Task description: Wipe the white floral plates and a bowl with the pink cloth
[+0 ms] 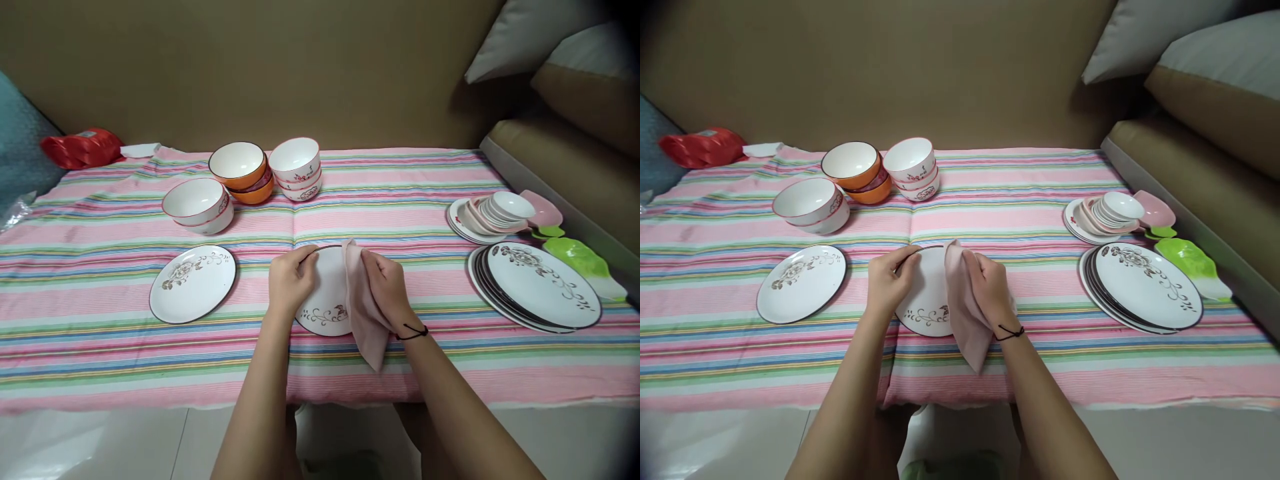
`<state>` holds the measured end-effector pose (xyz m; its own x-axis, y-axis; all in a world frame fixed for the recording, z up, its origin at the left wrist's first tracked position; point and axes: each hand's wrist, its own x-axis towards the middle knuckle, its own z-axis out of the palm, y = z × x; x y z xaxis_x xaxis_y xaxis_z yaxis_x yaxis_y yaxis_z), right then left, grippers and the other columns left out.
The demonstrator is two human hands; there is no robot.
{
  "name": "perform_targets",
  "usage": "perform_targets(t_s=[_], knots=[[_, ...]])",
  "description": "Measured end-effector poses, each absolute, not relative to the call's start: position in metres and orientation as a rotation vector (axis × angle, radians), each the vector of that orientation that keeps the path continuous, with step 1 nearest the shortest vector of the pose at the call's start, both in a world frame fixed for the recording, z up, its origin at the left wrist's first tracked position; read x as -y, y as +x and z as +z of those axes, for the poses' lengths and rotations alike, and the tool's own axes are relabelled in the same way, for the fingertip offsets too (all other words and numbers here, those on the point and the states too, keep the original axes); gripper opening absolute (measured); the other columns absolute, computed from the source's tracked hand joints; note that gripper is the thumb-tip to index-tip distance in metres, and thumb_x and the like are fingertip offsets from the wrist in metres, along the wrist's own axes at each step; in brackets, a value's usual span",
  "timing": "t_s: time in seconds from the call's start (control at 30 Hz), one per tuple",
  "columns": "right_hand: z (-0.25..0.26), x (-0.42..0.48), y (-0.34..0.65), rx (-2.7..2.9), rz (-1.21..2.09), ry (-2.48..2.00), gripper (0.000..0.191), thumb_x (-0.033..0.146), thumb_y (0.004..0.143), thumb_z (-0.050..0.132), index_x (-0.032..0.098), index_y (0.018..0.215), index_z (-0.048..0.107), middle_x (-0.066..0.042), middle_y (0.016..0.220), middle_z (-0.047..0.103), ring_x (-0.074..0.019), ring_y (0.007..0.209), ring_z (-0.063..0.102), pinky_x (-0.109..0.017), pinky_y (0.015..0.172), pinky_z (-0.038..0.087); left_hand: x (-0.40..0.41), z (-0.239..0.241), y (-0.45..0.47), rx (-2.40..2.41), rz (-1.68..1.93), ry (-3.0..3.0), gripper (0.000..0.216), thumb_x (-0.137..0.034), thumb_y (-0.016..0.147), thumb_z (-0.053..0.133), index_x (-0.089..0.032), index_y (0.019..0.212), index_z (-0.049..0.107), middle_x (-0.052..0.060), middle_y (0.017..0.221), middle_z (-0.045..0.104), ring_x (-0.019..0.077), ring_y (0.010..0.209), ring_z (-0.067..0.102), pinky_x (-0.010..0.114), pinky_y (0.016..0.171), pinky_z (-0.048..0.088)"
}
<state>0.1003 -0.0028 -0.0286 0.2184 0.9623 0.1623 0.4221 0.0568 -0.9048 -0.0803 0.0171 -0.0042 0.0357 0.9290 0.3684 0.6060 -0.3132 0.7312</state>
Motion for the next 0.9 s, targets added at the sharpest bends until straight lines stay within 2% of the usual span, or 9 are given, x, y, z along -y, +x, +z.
perform_targets(t_s=[0.23, 0.3, 0.37, 0.47, 0.57, 0.67, 0.73, 0.8, 0.9], knots=[[-0.018, 0.005, 0.098, 1.156, 0.794, -1.487, 0.039, 0.047, 0.090, 0.043, 0.021, 0.064, 0.030, 0.006, 0.058, 0.028, -0.0098, 0.055, 0.029, -0.024, 0.051, 0.026, -0.016, -0.011, -0.076, -1.673, 1.483, 1.316, 0.023, -0.028, 0.078, 0.055, -0.015, 0.087, 0.072, 0.005, 0.089, 0.073, 0.0206, 0.087, 0.066, 0.030, 0.080, 0.050], [-0.017, 0.008, 0.096, 1.113, 0.857, -1.491, 0.032, 0.045, 0.089, 0.044, 0.020, 0.069, 0.041, 0.005, 0.062, 0.040, -0.0111, 0.059, 0.038, -0.024, 0.054, 0.032, -0.016, -0.015, -0.073, -1.670, 1.523, 1.151, 0.022, -0.029, 0.076, 0.057, -0.015, 0.084, 0.072, 0.004, 0.085, 0.072, 0.0209, 0.085, 0.065, 0.031, 0.077, 0.050], [-0.019, 0.012, 0.093, 1.083, 0.943, -1.473, 0.024, 0.042, 0.087, 0.047, 0.019, 0.085, 0.054, 0.001, 0.076, 0.055, -0.0138, 0.070, 0.049, -0.025, 0.061, 0.039, -0.015, -0.019, -0.070, -1.656, 1.569, 0.985, 0.021, -0.030, 0.074, 0.059, -0.015, 0.082, 0.072, 0.003, 0.083, 0.071, 0.0205, 0.084, 0.064, 0.030, 0.075, 0.049], [-0.021, 0.016, 0.090, 1.021, 1.064, -1.430, 0.033, 0.040, 0.083, 0.054, 0.019, 0.107, 0.057, -0.005, 0.098, 0.063, -0.0179, 0.084, 0.056, -0.027, 0.067, 0.044, -0.014, -0.021, -0.065, -1.667, 1.641, 0.744, 0.020, -0.032, 0.072, 0.061, -0.015, 0.079, 0.071, 0.002, 0.078, 0.068, 0.0185, 0.079, 0.061, 0.029, 0.071, 0.047], [-0.021, 0.015, 0.088, 1.004, 1.120, -1.409, 0.039, 0.043, 0.075, 0.063, 0.018, 0.105, 0.059, -0.005, 0.096, 0.065, -0.0185, 0.082, 0.057, -0.027, 0.065, 0.045, -0.011, -0.020, -0.063, -1.695, 1.701, 0.605, 0.019, -0.032, 0.070, 0.062, -0.015, 0.074, 0.070, 0.000, 0.073, 0.065, 0.0159, 0.074, 0.057, 0.027, 0.067, 0.045], [-0.021, 0.008, 0.089, 1.018, 0.983, -1.504, 0.031, 0.047, 0.073, 0.064, 0.017, 0.073, 0.055, 0.002, 0.065, 0.054, -0.0128, 0.062, 0.047, -0.024, 0.055, 0.037, -0.010, -0.016, -0.063, -1.653, 1.719, 0.616, 0.018, -0.030, 0.068, 0.063, -0.015, 0.075, 0.069, 0.000, 0.072, 0.063, 0.0143, 0.071, 0.055, 0.025, 0.065, 0.044], [-0.021, 0.002, 0.091, 0.996, 0.868, -1.596, 0.043, 0.051, 0.076, 0.059, 0.020, 0.056, 0.038, 0.006, 0.052, 0.033, -0.0095, 0.053, 0.033, -0.024, 0.049, 0.027, -0.010, -0.014, -0.064, -1.593, 1.707, 0.689, 0.019, -0.031, 0.068, 0.064, -0.015, 0.076, 0.069, 0.000, 0.072, 0.063, 0.0139, 0.071, 0.055, 0.024, 0.064, 0.043], [-0.021, -0.003, 0.093, 0.967, 0.813, -1.647, 0.051, 0.054, 0.078, 0.054, 0.022, 0.053, 0.024, 0.006, 0.052, 0.021, -0.0087, 0.051, 0.024, -0.024, 0.048, 0.021, -0.011, -0.013, -0.066, -1.517, 1.653, 0.719, 0.020, -0.032, 0.067, 0.066, -0.016, 0.077, 0.069, 0.001, 0.075, 0.064, 0.0137, 0.071, 0.055, 0.023, 0.062, 0.043], [-0.020, -0.005, 0.097, 0.990, 0.800, -1.665, 0.050, 0.055, 0.080, 0.051, 0.022, 0.055, 0.022, 0.005, 0.054, 0.020, -0.0089, 0.052, 0.024, -0.025, 0.049, 0.020, -0.012, -0.012, -0.068, -1.475, 1.523, 0.653, 0.020, -0.033, 0.069, 0.064, -0.016, 0.080, 0.067, 0.002, 0.081, 0.064, 0.0144, 0.073, 0.057, 0.023, 0.063, 0.044]])
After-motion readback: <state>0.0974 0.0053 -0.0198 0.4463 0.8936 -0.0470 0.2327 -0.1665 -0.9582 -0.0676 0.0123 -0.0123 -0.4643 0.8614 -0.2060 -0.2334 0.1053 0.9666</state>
